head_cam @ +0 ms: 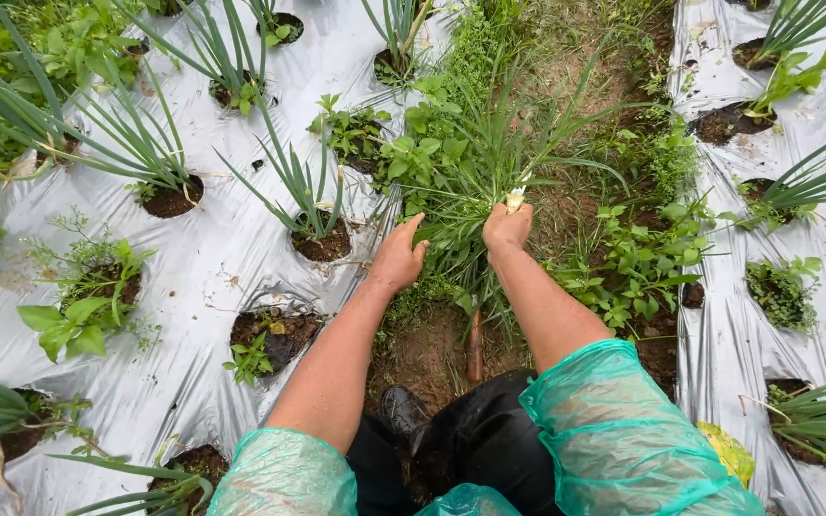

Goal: Manual weeding of onion plants in a field using a small knife and hands to clear weeds from the soil and plastic mulch.

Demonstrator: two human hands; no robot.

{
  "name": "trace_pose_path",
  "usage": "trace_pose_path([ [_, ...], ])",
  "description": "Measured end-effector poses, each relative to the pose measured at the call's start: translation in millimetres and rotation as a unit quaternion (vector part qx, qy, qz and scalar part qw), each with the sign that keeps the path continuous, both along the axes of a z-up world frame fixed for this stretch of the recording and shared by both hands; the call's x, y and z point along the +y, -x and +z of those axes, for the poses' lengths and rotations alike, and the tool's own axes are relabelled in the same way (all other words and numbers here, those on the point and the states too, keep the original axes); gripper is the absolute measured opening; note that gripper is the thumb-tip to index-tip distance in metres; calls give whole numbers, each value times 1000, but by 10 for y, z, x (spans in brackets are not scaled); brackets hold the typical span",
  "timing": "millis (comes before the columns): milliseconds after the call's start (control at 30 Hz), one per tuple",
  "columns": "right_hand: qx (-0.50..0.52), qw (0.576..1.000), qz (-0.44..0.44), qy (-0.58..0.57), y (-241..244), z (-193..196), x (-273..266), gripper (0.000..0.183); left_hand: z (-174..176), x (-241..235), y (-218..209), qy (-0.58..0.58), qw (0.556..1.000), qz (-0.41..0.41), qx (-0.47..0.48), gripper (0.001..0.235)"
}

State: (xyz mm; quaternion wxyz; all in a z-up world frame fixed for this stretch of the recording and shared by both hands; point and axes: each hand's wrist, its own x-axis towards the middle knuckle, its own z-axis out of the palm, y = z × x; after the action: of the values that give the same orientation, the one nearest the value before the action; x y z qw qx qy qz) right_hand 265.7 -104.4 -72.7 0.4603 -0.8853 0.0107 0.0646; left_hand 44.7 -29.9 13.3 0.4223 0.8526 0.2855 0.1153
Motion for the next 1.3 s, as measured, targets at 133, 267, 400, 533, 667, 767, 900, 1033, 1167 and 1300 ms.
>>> trace_pose_path([
  [133,2,1000,-8,27,-11,-31,13,38,97,-53,85,0,1000,-3,12,57],
  [267,70,994,31,-75,152,212,-13,38,88,-50,70,12,1000,9,22,57],
  [400,135,965,57,-219,311,530,-55,50,133,-19,138,3,1000,-4,17,58],
  [533,81,980,63,-171,142,304,-23,58,90,53,180,-3,1000,3,1,57],
  [667,-118,974,176,-83,480,729,21,43,66,213,225,-26,999,28,-30,54],
  [767,-205,932,255,-154,808,919,266,34,113,342,387,-40,993,86,-65,46],
  [900,-244,867,371,-224,1314,1142,634,30,-15,618,701,-138,963,169,-159,32],
  [1033,-254,824,453,-227,2009,1400,949,30,-24,906,1139,-188,931,251,-188,20],
  [1167,-167,777,579,-182,2632,1653,1164,27,106,1023,1701,-226,887,370,-157,14],
  [1300,-109,745,654,-69,3185,1619,1496,23,163,1119,2298,-179,855,486,-33,13],
])
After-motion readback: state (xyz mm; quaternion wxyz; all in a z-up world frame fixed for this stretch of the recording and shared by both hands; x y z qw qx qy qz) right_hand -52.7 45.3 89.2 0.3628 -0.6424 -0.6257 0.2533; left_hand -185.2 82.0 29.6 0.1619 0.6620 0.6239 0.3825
